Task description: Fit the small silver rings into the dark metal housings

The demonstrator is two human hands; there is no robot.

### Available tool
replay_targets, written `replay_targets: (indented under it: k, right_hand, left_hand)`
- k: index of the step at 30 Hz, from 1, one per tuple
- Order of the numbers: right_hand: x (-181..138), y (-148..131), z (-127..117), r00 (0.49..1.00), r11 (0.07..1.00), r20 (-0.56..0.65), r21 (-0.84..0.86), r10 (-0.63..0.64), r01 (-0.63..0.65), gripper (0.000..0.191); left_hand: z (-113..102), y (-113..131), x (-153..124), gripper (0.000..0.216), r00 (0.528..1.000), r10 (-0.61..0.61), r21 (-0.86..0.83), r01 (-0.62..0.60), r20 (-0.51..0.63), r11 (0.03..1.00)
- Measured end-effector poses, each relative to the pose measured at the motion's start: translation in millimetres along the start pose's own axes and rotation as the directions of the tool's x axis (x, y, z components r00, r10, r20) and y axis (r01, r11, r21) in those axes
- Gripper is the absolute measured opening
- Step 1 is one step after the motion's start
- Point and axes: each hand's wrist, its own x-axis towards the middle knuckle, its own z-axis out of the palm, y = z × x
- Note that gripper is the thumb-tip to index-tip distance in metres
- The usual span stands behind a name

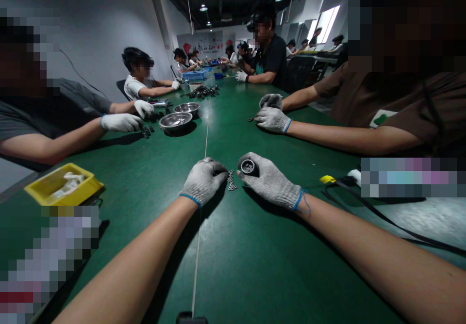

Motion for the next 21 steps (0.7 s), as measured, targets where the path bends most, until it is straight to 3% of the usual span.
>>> replay_targets:
  k: [3,5,10,14,21]
  right_hand:
    - [-0.5,-0.9,-0.5,1.0,1.0,0.011,0.006,-0.009,0.009,0.01]
    - [-0.8,-1.4,-0.7,1.0,1.0,0.013,0.008,-0.012,0.012,0.01]
    - [-0.1,-2.1,-2.3,0.999,1.0,0.047,0.002,-0.003,0.003,0.01]
    - [0.2,-3.1,-3.7,0.995,1.0,0.1,-0.015,0.023,-0.021,0.011]
    - [-1.7,-3.6,-5.2,0.982,0.999,0.188,0.015,-0.031,0.029,0.007]
  left_hand:
    - [-1.4,0.7,-0.6,0.014,0.998,-0.027,-0.042,0.025,-0.056,0.999]
    - [-4.3,4.9,-2.4,0.013,0.986,-0.034,-0.089,0.019,-0.165,0.996]
    - [-10.9,31.9,-10.6,0.01,0.916,0.097,-0.155,-0.169,-0.389,0.973]
    - [-8.1,51.2,-16.3,0.008,0.906,0.156,-0.165,-0.236,-0.393,0.957]
    - [-6.2,57.6,-16.7,0.007,0.957,0.128,-0.295,-0.205,-0.26,0.933]
